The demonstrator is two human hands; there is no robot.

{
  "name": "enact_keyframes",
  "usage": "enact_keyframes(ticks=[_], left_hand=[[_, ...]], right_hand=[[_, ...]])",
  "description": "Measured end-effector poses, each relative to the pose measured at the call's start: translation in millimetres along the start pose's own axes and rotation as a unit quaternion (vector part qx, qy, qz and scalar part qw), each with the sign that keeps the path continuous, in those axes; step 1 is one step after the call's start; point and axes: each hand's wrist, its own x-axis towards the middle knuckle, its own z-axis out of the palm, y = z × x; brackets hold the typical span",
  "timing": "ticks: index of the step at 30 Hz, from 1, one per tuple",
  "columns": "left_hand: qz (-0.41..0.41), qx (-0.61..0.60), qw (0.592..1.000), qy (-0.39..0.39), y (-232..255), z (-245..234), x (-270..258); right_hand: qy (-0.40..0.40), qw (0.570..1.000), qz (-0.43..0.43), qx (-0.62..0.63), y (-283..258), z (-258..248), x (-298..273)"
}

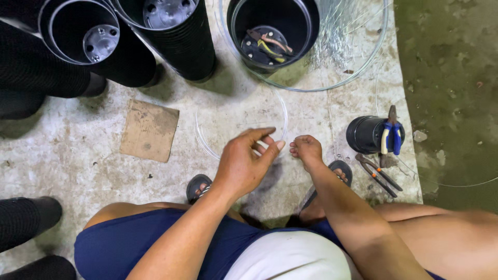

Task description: The person sits on the floor and repeatedly twists two thin metal wires together by hand, then uses pliers to crimp the twisted section. The person repeats this process multiple times with different wire segments.

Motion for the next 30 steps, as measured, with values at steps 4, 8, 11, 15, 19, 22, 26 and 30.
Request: enact_keyframes(ticks=[4,8,11,15,19,22,26,30], left_hand=[[-0.117,-0.076,0.987,-0.084,-28,29,-3],[-0.286,-0.197,0.921,-0.175,-55,67,-16],[-0.395,-0.283,0.864,-0.132,-73,86,-24],[-0.323,-0.437,0.838,0.041,-88,86,-5],[-0.185,-0.527,0.805,0.200,-92,39,25],[-0.086,-0.529,0.809,0.241,-79,10,29],[-0.047,-0.455,0.839,0.295,-56,7,23],[0.030,-0.376,0.883,0.278,-47,17,27]], right_hand=[[0.005,0.997,0.011,0.078,-30,-5,-13],[-0.011,0.991,-0.012,0.136,-76,-13,-48],[-0.034,0.984,-0.046,0.167,-109,-26,-88],[-0.049,0.984,-0.105,0.132,-142,-46,-141],[-0.012,0.987,-0.159,0.039,-170,-67,-174],[0.002,0.984,-0.179,0.008,-192,-80,-184],[0.016,0.970,-0.244,-0.014,-207,-84,-193],[0.010,0.930,-0.357,-0.086,-203,-66,-206]])
